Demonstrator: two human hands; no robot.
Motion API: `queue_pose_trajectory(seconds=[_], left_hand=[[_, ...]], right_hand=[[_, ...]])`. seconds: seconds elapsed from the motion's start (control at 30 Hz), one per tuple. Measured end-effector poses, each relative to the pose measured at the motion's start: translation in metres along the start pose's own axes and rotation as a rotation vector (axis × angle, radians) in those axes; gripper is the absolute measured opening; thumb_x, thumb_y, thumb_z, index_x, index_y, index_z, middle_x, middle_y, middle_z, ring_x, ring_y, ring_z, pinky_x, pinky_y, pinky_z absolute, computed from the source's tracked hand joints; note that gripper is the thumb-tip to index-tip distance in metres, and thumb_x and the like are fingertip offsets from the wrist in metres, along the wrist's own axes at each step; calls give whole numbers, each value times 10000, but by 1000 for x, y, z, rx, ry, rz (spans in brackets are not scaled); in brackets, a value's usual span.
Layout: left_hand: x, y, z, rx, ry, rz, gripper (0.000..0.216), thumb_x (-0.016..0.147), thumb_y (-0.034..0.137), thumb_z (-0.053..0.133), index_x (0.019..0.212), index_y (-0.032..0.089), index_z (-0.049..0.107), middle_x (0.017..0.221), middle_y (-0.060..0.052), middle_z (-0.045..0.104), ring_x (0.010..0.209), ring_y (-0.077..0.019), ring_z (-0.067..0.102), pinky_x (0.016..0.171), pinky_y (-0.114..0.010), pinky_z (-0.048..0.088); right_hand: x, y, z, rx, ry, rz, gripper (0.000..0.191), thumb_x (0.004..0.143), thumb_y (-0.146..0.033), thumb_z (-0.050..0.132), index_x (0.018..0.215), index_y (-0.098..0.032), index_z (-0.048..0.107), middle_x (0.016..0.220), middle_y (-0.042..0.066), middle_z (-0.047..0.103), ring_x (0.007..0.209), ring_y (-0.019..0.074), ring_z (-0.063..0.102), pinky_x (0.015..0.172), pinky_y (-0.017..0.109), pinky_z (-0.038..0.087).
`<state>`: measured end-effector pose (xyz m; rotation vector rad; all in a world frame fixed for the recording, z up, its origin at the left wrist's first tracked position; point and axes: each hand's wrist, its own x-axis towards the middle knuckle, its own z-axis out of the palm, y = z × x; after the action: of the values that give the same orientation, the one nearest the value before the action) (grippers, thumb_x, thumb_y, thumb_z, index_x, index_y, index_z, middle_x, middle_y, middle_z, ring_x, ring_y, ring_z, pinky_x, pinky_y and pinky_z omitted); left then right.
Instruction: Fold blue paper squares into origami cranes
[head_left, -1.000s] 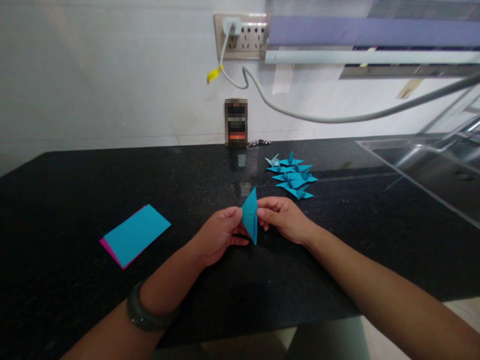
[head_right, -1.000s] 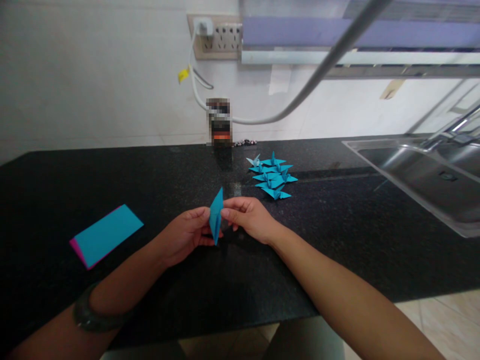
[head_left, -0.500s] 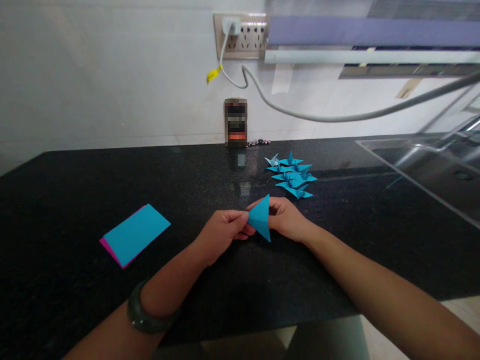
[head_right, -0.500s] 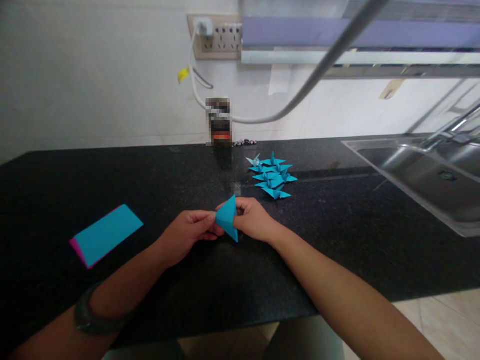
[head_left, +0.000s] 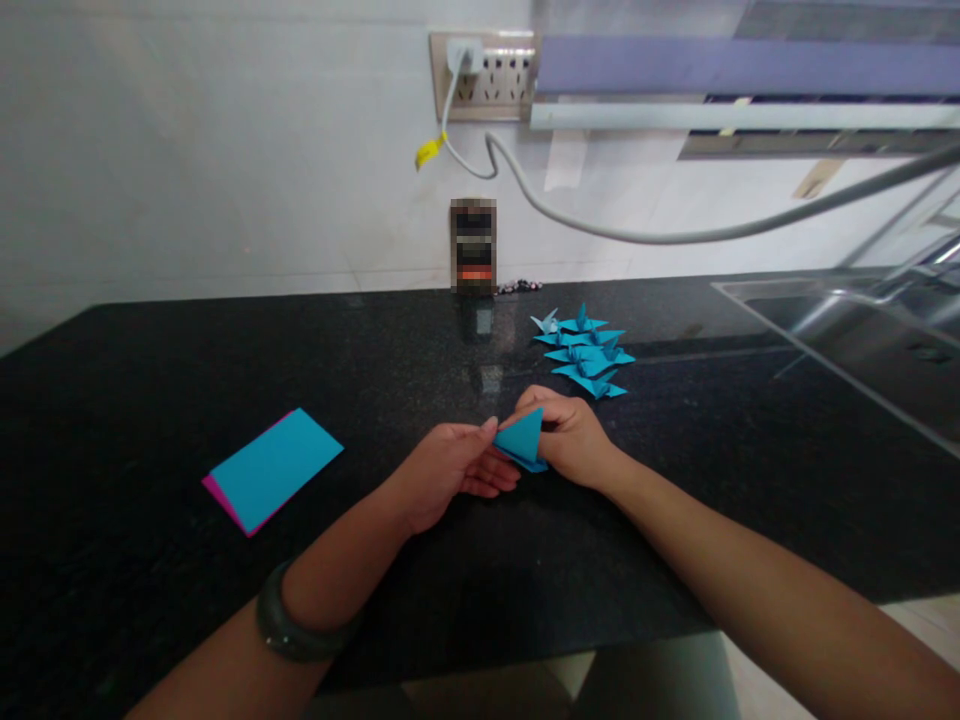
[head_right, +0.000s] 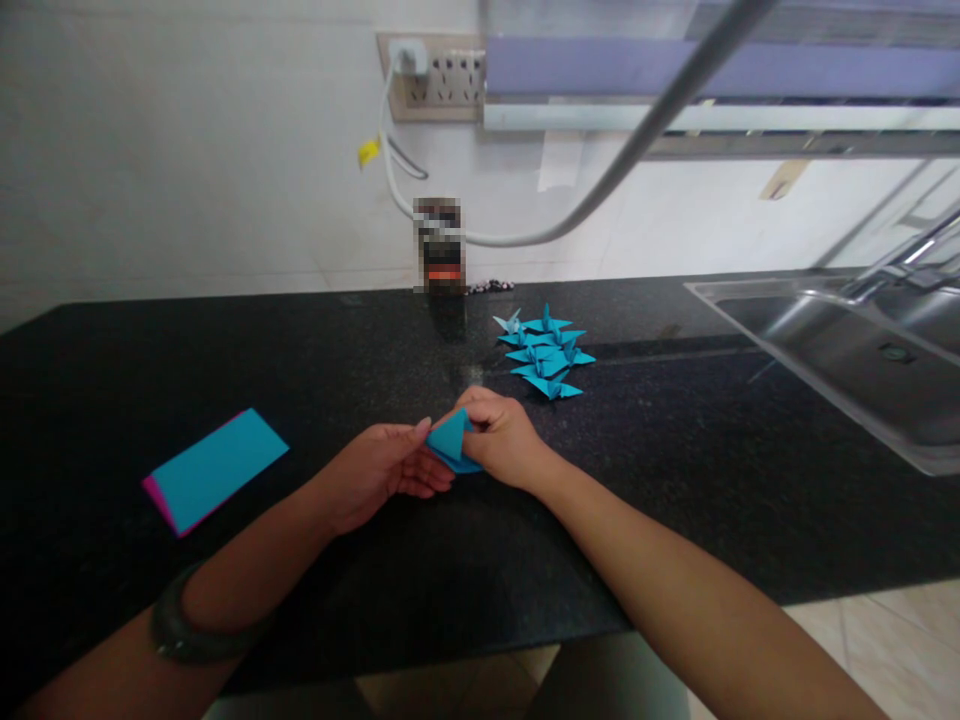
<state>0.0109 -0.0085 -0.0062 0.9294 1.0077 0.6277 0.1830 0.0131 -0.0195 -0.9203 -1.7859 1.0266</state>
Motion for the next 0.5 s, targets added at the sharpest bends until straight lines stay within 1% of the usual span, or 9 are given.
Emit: queue_pose_trajectory(seconds=[0.1, 0.17, 0.27, 0.4, 0.5], left_hand=[[-2, 1, 0, -5, -17, -14, 439, 764, 524, 560, 683, 104, 660, 627, -79, 678, 565, -141, 628, 552, -235, 454], [-3, 2, -1, -43, -34, -30, 433, 772, 508, 561, 675, 97, 660, 633, -85, 681, 568, -140, 630, 557, -234, 462], [-3, 2, -2, -119, -53, -47, 372, 783, 450, 580, 709, 96, 665, 644, -79, 684, 585, -136, 638, 566, -225, 477], [-2, 1, -3, -159, -59, -48, 277, 787, 358, 607, 732, 92, 666, 633, -67, 683, 586, -123, 640, 561, -203, 487], [-1, -1, -4, -163, -71, -41, 241, 763, 326, 641, 731, 88, 666, 641, -68, 686, 581, -112, 635, 576, -198, 493]], right_hand=[[0, -1, 0, -22, -16, -30, 60, 701, -197, 640, 693, -168, 692, 686, 6, 507, 616, 110, 490, 542, 233, 413], [0, -2, -2, -41, -37, -80, 74, 718, -186, 629, 725, -171, 701, 678, 3, 497, 623, 105, 485, 550, 227, 409], [0, -1, -6, -55, -93, -152, 128, 735, -163, 608, 808, -188, 710, 701, 3, 487, 641, 98, 479, 558, 217, 408], [0, 2, -10, -50, -146, -238, 242, 694, -67, 581, 861, -189, 707, 748, 6, 475, 677, 96, 482, 569, 212, 403], [-1, 2, -10, -51, -155, -247, 253, 691, -63, 591, 872, -198, 705, 762, 7, 482, 690, 97, 489, 587, 219, 407]])
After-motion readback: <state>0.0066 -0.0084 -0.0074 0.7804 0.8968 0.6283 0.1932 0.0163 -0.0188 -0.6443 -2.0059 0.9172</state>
